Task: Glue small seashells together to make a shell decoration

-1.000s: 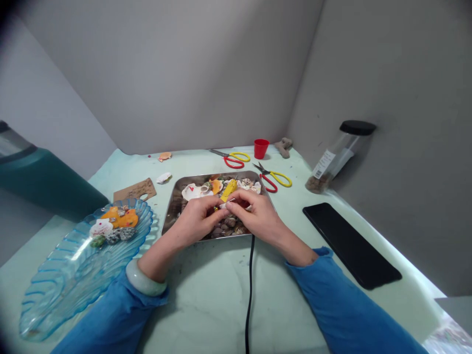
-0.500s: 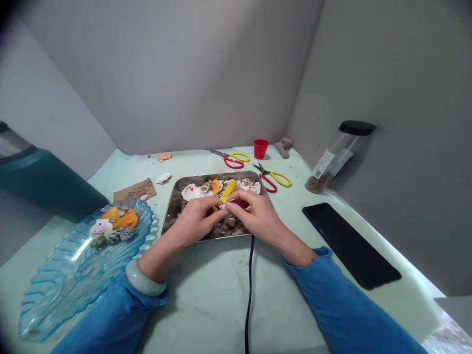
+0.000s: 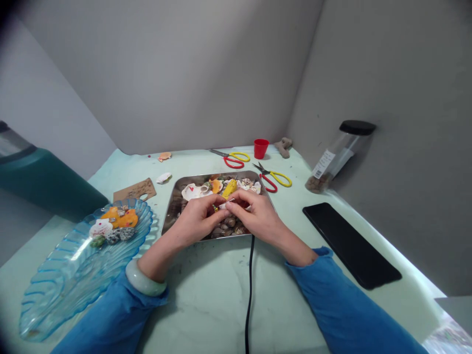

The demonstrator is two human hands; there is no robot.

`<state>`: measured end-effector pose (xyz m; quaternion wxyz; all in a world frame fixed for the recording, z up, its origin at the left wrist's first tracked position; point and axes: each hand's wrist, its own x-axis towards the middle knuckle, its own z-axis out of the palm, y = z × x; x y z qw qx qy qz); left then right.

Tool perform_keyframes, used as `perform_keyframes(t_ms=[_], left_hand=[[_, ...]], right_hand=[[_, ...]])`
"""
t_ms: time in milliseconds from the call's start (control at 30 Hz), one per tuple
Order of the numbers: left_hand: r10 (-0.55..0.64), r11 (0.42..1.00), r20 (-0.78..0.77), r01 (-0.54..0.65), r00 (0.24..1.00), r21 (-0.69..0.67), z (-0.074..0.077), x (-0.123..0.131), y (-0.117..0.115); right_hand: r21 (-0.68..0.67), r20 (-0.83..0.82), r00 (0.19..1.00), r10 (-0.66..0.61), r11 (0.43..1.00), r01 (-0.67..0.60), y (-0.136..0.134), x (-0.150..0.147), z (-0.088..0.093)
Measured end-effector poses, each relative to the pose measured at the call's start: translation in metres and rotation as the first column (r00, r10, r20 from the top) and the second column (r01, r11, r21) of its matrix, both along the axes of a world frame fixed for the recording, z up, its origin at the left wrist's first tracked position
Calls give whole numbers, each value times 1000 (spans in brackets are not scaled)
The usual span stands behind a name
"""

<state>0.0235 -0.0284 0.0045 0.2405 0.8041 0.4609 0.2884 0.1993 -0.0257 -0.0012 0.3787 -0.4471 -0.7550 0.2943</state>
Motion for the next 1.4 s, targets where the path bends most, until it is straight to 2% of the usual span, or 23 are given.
perform_keyframes(t_ms=[500,1400], left_hand=[[-19,998,-99,25,995,57,-1,0,3],[-16,998,-83,22,996,65,-1,0,3]], right_hand=[[-12,26,999,-18,1000,19,-1,-1,2],[-17,7,1000,-26,1000,26,0,-2,1]])
